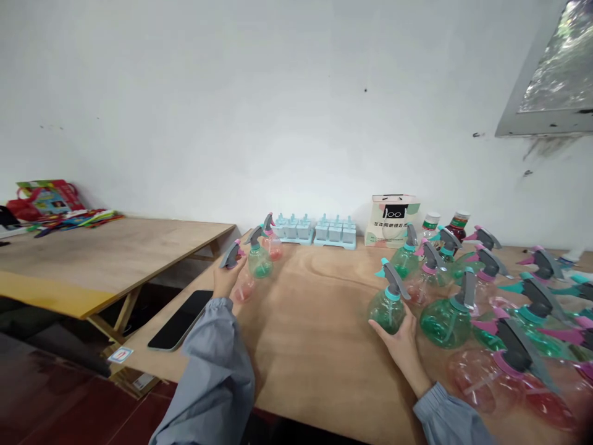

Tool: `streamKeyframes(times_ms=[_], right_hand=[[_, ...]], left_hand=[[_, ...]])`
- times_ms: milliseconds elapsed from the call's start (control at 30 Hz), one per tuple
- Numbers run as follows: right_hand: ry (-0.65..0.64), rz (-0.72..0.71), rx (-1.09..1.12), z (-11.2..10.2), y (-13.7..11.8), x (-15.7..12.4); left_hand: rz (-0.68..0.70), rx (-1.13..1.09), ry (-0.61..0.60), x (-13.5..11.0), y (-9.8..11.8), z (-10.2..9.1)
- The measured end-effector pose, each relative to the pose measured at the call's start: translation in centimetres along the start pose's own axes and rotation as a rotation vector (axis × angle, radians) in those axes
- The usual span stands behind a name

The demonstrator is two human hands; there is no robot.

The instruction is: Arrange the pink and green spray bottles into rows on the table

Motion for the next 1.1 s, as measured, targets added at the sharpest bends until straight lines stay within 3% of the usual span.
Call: streamKeyframes(times_ms=[167, 300, 367, 467, 500, 533, 567, 600, 667, 700, 733, 800, 933, 1033, 1100], right_hand=[[-0.01, 0.011, 0.015, 0.0, 0.1, 0.0], [-0.043, 0.035, 0.069, 0.0, -0.1, -0.1], [-0.063, 0.045, 0.1, 0.1, -0.1, -0.2], [-0.062, 0.059, 0.123, 0.4, -0.2, -0.5], [-0.058, 0.061, 0.121, 0.5, -0.3, -0.6], [-0.053, 0.061, 0.116, 0.5, -0.4, -0.7], [-0.052, 0.058, 0.108, 0.6, -0.6, -0.9], [-0.059, 0.054, 0.1, 0.6, -0.8, -1.1], [-0.094, 0.037, 0.079, 0.7, -1.2, -1.6], [-0.114, 0.024, 0.069, 0.8, -1.3, -2.0], [-0.13, 0.007, 0.062, 0.9, -1.4, -2.3], [-0.15, -0.026, 0.056, 1.3, -1.4, -2.9], [-0.236, -0.081, 0.055, 1.5, -1.9, -3.6], [-0.379, -0.161, 0.047, -0.3, -2.9, -4.0], [-0.441, -0.217, 0.027, -2.8, -3.2, -4.7]], left_hand=[[-0.034, -0.011, -0.05, 0.9, -0.3, 1.0], [0.046, -0.009, -0.02, 0.9, -0.4, 0.4], [0.129, 0.013, 0.141, 0.3, -0.1, -0.5], [0.241, 0.061, 0.535, -2.5, 1.6, -1.7], [0.249, 0.062, 0.625, -3.8, 2.7, -1.7], [0.255, 0.046, 0.613, -5.4, 4.1, -1.2], [0.281, 0.014, 0.479, -7.0, 5.7, -0.4], [0.322, -0.035, 0.271, -8.7, 7.5, 0.9], [0.353, -0.117, -0.25, -12.2, 11.1, 4.3], [0.315, -0.168, -0.443, -13.8, 12.7, 6.2], [0.264, -0.223, -0.611, -15.4, 14.1, 8.2], [0.137, -0.319, -0.796, -17.9, 15.8, 11.8], [-0.009, -0.392, -0.93, -20.6, 16.2, 16.7], [-0.099, -0.494, -0.891, -20.6, 15.0, 17.6], [-0.208, -0.556, -0.84, -20.0, 14.1, 17.4]])
Point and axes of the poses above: each hand's wrist, its own x-axis towards the middle knuckle, its own z-axis out of the palm, y = z × x, the point moved 1 cm from there along x, towards the middle knuckle, and after that the axes turned 1 degree about -z, right-handed, at the moved point
